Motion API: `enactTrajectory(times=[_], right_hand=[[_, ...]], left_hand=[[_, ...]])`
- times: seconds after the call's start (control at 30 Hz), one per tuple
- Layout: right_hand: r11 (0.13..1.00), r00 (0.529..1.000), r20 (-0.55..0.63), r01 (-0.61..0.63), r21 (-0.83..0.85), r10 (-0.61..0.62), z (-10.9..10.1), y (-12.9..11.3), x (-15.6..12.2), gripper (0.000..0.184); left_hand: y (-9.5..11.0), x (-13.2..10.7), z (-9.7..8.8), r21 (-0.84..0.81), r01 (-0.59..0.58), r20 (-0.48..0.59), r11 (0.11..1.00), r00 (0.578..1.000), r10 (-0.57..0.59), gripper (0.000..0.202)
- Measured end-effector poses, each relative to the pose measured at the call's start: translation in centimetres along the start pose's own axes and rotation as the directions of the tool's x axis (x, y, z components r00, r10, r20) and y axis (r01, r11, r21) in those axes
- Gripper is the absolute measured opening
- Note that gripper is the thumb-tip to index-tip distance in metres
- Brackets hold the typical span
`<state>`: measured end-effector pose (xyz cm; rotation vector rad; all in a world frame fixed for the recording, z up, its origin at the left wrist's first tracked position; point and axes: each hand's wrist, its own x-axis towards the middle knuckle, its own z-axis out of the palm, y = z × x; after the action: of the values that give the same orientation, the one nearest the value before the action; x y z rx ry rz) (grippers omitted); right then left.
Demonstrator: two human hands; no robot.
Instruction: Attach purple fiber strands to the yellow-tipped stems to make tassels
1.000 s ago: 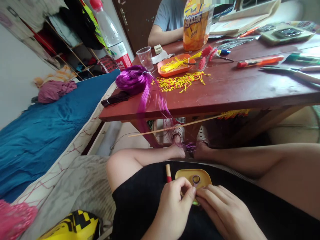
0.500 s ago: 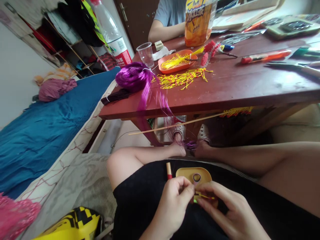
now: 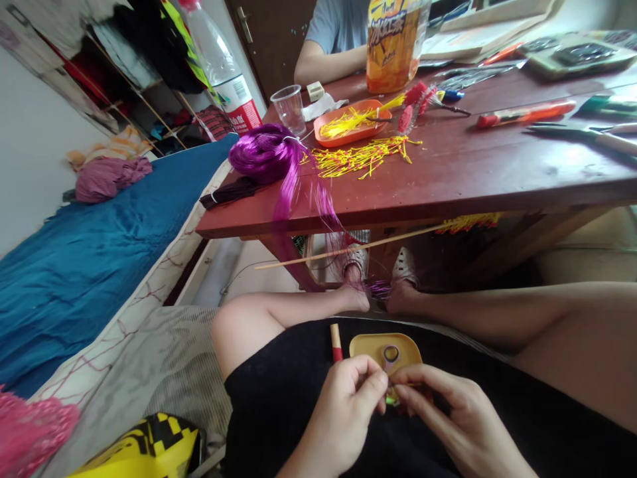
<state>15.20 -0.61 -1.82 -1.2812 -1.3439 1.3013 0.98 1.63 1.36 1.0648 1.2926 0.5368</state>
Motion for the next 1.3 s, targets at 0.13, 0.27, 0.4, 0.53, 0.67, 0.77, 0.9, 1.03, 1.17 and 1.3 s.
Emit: enactTrajectory(times=[0.13,0.27,0.4,0.53,0.67,0.77,0.9,1.03,1.17,1.3], right_hand=[[1.000,1.000,-0.006,-0.012,-0.018,0.012,0.0,0.0,0.0,0.019],[0.999,0.998,0.067,-0.015,-0.039,0.017,-0.3,0.3,0.2,0.022],[0.996,0.996,0.082,0.026,-0.085,-0.019,-0.2,0.4,0.2,0.020],[0.981,0.995,-0.021,0.096,-0.166,-0.101,0.1,0.4,-0.1,0.015],[0.971,0.990,-0.026,0.131,-0.201,-0.139,0.2,0.4,-0.2,0.016],[0.970,0.990,-0.020,0.135,-0.203,-0.142,0.2,0.2,-0.1,0.018],[0.973,0.991,-0.014,0.124,-0.194,-0.130,0.3,0.0,-0.1,0.018],[0.979,0.993,0.008,0.118,-0.168,-0.119,0.3,0.1,-0.2,0.019],[0.973,0.988,-0.018,0.147,-0.176,-0.152,0.3,0.5,-0.4,0.018],[0.981,0.994,0.007,0.106,-0.165,-0.106,0.2,0.8,-0.2,0.017]], left_hand=[[-0.3,0.1,-0.1,-0.011,0.013,-0.009,1.000,1.000,-0.013,0.023],[-0.3,0.1,-0.2,-0.003,0.002,0.012,1.000,1.000,-0.002,0.024],[0.0,0.0,-0.1,0.058,-0.027,0.003,0.998,1.000,0.027,0.022],[0.3,-0.2,0.2,0.173,-0.077,-0.055,0.982,0.995,0.087,0.024],[0.1,-0.4,0.6,0.180,-0.093,-0.089,0.979,0.990,0.111,0.025],[-0.3,-0.5,0.9,0.164,-0.107,-0.117,0.981,0.985,0.127,0.025],[-0.7,-0.4,1.1,0.122,-0.117,-0.150,0.986,0.979,0.135,0.025],[-1.0,-0.1,1.2,0.046,-0.092,-0.158,0.995,0.983,0.098,0.024],[-1.1,0.1,1.4,0.090,-0.094,-0.205,0.991,0.972,0.111,0.023],[-1.1,0.0,1.1,0.115,-0.099,-0.168,0.988,0.979,0.118,0.023]])
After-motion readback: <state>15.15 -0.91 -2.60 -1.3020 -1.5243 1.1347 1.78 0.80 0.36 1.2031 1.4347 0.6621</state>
